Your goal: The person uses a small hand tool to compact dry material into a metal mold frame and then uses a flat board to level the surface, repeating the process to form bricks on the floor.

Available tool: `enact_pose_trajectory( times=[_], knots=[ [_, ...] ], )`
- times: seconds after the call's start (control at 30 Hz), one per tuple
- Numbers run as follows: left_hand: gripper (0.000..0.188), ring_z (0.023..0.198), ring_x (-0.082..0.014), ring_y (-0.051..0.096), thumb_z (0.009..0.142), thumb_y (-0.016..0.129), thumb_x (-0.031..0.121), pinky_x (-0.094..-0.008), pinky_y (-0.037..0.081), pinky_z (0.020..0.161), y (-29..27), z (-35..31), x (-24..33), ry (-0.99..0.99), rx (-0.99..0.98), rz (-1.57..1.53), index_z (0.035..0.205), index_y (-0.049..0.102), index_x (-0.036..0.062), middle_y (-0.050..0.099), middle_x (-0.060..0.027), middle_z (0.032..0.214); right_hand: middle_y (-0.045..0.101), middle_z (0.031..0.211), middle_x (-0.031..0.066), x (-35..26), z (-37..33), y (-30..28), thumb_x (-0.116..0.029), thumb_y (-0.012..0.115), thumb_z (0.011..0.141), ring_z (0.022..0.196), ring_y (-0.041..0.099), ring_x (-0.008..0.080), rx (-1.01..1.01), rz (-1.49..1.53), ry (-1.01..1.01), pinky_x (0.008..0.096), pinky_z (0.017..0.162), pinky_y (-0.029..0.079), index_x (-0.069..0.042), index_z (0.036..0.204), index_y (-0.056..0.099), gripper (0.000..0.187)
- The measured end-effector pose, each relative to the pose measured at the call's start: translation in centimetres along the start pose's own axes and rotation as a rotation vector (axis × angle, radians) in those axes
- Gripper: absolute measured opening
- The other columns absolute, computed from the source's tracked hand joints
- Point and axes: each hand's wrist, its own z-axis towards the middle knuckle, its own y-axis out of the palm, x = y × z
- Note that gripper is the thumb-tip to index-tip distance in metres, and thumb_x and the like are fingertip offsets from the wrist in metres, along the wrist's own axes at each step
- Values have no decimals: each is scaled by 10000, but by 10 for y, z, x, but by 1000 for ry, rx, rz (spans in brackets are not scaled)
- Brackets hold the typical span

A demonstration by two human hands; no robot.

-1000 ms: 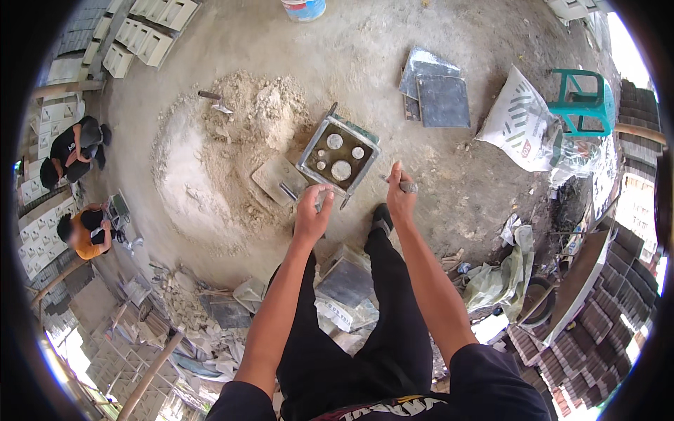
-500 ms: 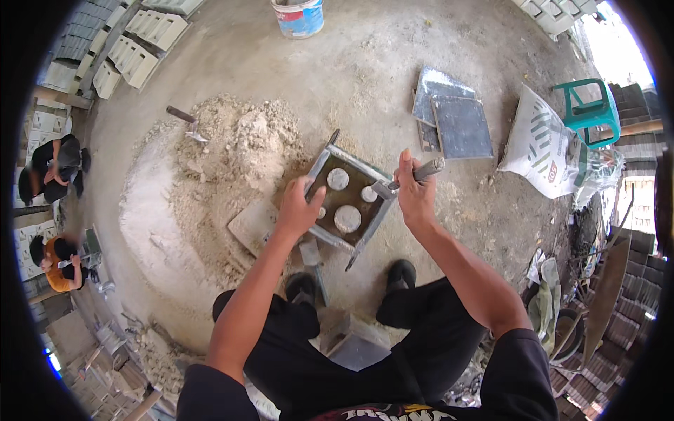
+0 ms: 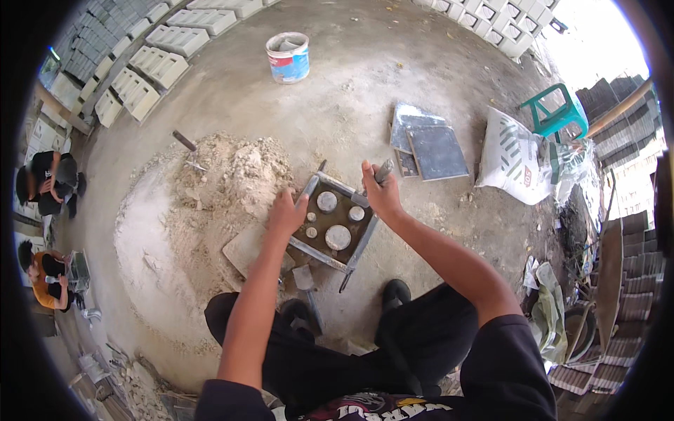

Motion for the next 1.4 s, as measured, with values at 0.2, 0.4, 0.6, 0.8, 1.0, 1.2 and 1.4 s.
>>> enact_pose_trajectory(
  times=[0.2,0.4,0.6,0.8,1.0,1.2,1.4],
  knots=[
    [449,927,-424,622,951,431,476,-531,484,796,63,5,-59,-42,47,79,1055,531,51,648,-244,977,386,548,-62,42,1,21,-347,533,983,544,338,48,42,47,-37,287,471,285,-64,606,450,479],
    [396,698,-430,638,975,395,473,-537,499,614,76,-8,-55,-80,96,242,924,525,102,654,-209,730,330,488,-12,55,-15,32,-273,546,973,477,317,63,178,188,-246,309,429,258,-34,559,432,492],
    [402,692,-425,636,965,420,479,-530,494,608,66,-3,-55,-111,136,250,904,549,103,640,-216,691,369,466,33,45,-14,26,-257,544,962,431,348,104,104,8,-420,305,410,278,-40,541,449,483],
    [418,687,-410,641,965,422,481,-519,493,600,74,-2,-56,-142,112,286,873,539,90,649,-205,708,412,459,44,35,-10,11,-233,518,970,417,386,120,94,-2,-249,297,412,311,-35,546,460,471],
    [414,686,-414,635,970,417,470,-524,487,598,77,-3,-47,-99,117,258,875,539,86,649,-207,724,383,466,0,62,-17,2,-226,533,971,435,362,82,56,-78,-277,314,406,271,-40,563,436,458],
    [401,676,-391,646,974,409,471,-506,505,590,80,-5,-54,-83,140,276,870,518,100,666,-180,762,367,447,41,64,-21,7,-194,551,956,402,354,108,197,-41,-403,329,399,263,-45,550,439,447],
    [395,711,-418,638,970,429,451,-518,496,631,68,1,-56,-86,191,244,893,533,78,656,-210,758,455,481,-9,56,-20,19,-196,492,989,441,434,88,241,-264,-552,260,424,326,-83,546,398,468]
  ],
)
